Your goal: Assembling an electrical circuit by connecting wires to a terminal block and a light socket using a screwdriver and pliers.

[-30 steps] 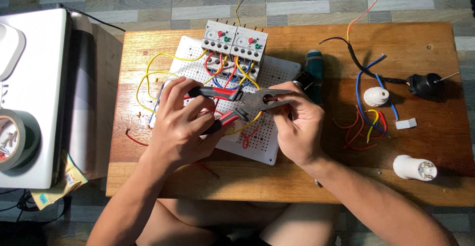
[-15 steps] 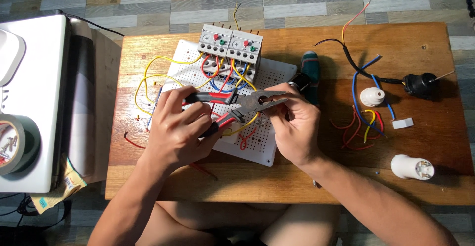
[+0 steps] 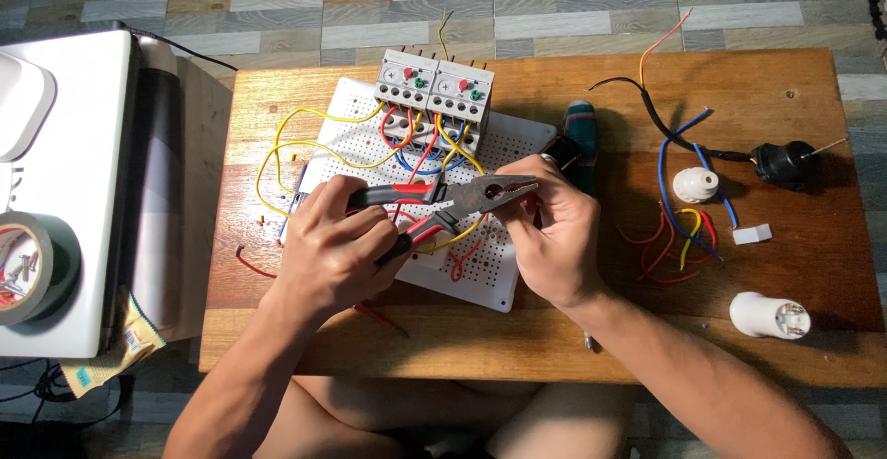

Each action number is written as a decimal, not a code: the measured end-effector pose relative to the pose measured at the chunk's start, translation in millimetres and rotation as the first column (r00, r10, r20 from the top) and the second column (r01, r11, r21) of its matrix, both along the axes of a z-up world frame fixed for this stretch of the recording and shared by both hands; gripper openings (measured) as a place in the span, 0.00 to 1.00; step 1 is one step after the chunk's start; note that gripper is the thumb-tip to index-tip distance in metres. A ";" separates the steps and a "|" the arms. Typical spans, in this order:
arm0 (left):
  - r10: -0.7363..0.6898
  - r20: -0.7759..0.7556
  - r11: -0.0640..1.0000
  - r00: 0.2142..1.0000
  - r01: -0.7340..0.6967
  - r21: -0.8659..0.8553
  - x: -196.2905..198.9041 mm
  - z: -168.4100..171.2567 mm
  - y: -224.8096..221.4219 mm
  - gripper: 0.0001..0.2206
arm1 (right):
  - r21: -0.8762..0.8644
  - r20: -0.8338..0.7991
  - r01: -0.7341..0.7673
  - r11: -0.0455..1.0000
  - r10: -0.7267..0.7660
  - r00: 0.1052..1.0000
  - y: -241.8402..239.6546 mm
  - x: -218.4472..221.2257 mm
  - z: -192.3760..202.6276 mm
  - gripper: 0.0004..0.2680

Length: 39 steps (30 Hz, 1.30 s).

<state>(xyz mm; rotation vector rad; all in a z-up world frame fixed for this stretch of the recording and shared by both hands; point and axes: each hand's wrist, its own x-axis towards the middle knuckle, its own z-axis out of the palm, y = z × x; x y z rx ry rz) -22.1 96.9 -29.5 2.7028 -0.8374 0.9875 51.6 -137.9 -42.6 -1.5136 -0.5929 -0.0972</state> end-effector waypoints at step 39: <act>0.084 -0.032 0.996 0.996 -0.085 -0.016 -0.3 23.7 -13.1 0.05 | 0.031 -0.022 -0.088 0.996 0.089 0.996 2.0 0.7 0.6 0.05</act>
